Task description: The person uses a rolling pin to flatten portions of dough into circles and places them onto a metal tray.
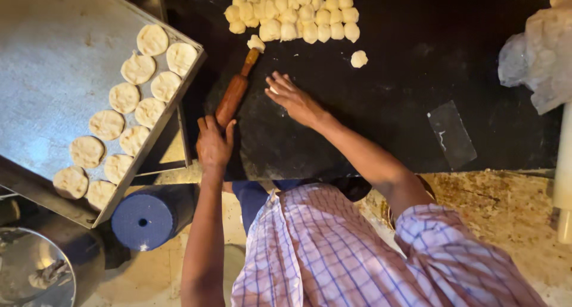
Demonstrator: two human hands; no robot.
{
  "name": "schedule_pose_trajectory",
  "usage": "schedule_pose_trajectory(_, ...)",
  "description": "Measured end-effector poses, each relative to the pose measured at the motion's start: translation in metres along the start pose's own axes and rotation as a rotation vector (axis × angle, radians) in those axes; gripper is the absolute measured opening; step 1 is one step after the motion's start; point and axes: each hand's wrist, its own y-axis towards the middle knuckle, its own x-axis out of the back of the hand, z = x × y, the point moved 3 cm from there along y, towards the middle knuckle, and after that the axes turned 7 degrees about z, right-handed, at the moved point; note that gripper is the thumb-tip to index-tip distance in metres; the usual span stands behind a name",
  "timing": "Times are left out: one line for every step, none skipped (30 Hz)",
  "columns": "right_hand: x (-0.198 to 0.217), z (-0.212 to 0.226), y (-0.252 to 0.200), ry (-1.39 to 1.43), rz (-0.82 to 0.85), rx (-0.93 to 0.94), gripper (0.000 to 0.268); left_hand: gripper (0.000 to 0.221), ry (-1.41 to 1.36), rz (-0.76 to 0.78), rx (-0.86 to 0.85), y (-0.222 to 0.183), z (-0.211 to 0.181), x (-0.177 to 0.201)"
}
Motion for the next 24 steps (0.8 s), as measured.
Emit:
schedule_pose_trajectory(0.000,0.012,-0.009,-0.034,0.076,0.056,0.050,0.059,-0.012,-0.005,0.002,-0.001,0.000,0.000)
schedule_pose_trajectory(0.003,0.017,-0.010,-0.041,0.070,0.061,0.050,0.059,-0.014,-0.015,-0.003,0.003,-0.001,0.001)
schedule_pose_trajectory(0.008,0.015,-0.013,0.149,-0.028,-0.027,0.053,0.059,0.000,-0.060,-0.037,0.005,-0.002,0.002)
schedule_pose_trajectory(0.007,0.013,-0.021,0.346,-0.114,-0.121,0.061,0.059,0.013,-0.091,-0.060,-0.002,-0.002,0.002)
schedule_pose_trajectory(0.001,0.001,-0.009,0.348,-0.106,-0.121,0.061,0.059,0.010,-0.088,-0.053,-0.002,0.000,0.000)
schedule_pose_trajectory(-0.012,-0.020,0.013,0.181,0.143,-0.183,0.051,0.059,0.007,-0.043,-0.016,0.000,0.002,-0.003)
schedule_pose_trajectory(-0.023,-0.031,0.020,0.010,0.392,-0.236,0.045,0.059,0.003,0.002,0.022,-0.001,0.004,-0.006)
schedule_pose_trajectory(-0.025,-0.036,0.026,0.006,0.390,-0.233,0.045,0.059,0.001,-0.003,0.021,0.000,0.004,-0.005)
schedule_pose_trajectory(-0.022,-0.043,0.034,0.106,0.301,-0.282,0.044,0.059,0.005,-0.012,-0.012,0.001,0.003,-0.005)
schedule_pose_trajectory(-0.020,-0.045,0.040,0.210,0.212,-0.332,0.043,0.060,0.012,-0.018,-0.045,0.000,0.003,-0.003)
schedule_pose_trajectory(-0.021,-0.035,0.036,0.210,0.211,-0.331,0.043,0.060,0.013,-0.019,-0.046,-0.002,0.003,-0.002)
schedule_pose_trajectory(-0.020,-0.020,0.028,0.577,0.082,-0.264,0.044,0.058,0.017,-0.016,-0.042,-0.003,0.002,-0.001)
schedule_pose_trajectory(-0.016,-0.005,0.021,0.940,-0.051,-0.185,0.048,0.057,0.020,-0.012,-0.037,-0.003,0.001,0.000)
schedule_pose_trajectory(-0.011,0.007,0.006,0.939,-0.054,-0.193,0.048,0.057,0.019,-0.006,-0.041,-0.007,0.001,0.000)
schedule_pose_trajectory(0.001,0.021,-0.009,0.630,-0.050,-0.140,0.057,0.058,0.023,-0.023,-0.051,-0.011,0.000,0.001)
schedule_pose_trajectory(0.013,0.026,-0.007,0.316,-0.047,-0.072,0.066,0.059,0.026,-0.058,-0.060,-0.005,-0.002,0.004)
schedule_pose_trajectory(0.020,0.025,0.004,0.310,-0.051,-0.065,0.066,0.059,0.023,-0.068,-0.063,0.002,-0.004,0.006)
schedule_pose_trajectory(0.019,0.028,0.008,0.261,-0.028,-0.174,0.059,0.058,0.037,-0.020,-0.026,-0.001,-0.003,0.004)
schedule_pose_trajectory(0.015,0.030,0.011,0.212,-0.004,-0.282,0.057,0.056,0.050,0.028,0.010,-0.004,-0.002,0.001)
schedule_pose_trajectory(0.011,0.029,0.018,0.212,-0.001,-0.284,0.057,0.056,0.048,0.030,0.011,-0.005,-0.002,-0.001)
schedule_pose_trajectory(-0.001,0.018,0.027,0.140,0.215,-0.450,0.042,0.058,0.038,0.021,0.013,-0.006,-0.002,-0.001)
schedule_pose_trajectory(-0.012,0.006,0.031,0.065,0.427,-0.609,0.037,0.061,0.033,0.006,0.008,-0.002,-0.002,0.001)
schedule_pose_trajectory(-0.016,0.000,0.025,0.065,0.420,-0.611,0.037,0.061,0.035,0.004,0.002,-0.001,-0.004,0.002)
schedule_pose_trajectory(-0.015,-0.002,0.019,0.102,0.233,-0.479,0.040,0.060,0.035,-0.002,-0.008,-0.002,-0.005,0.003)
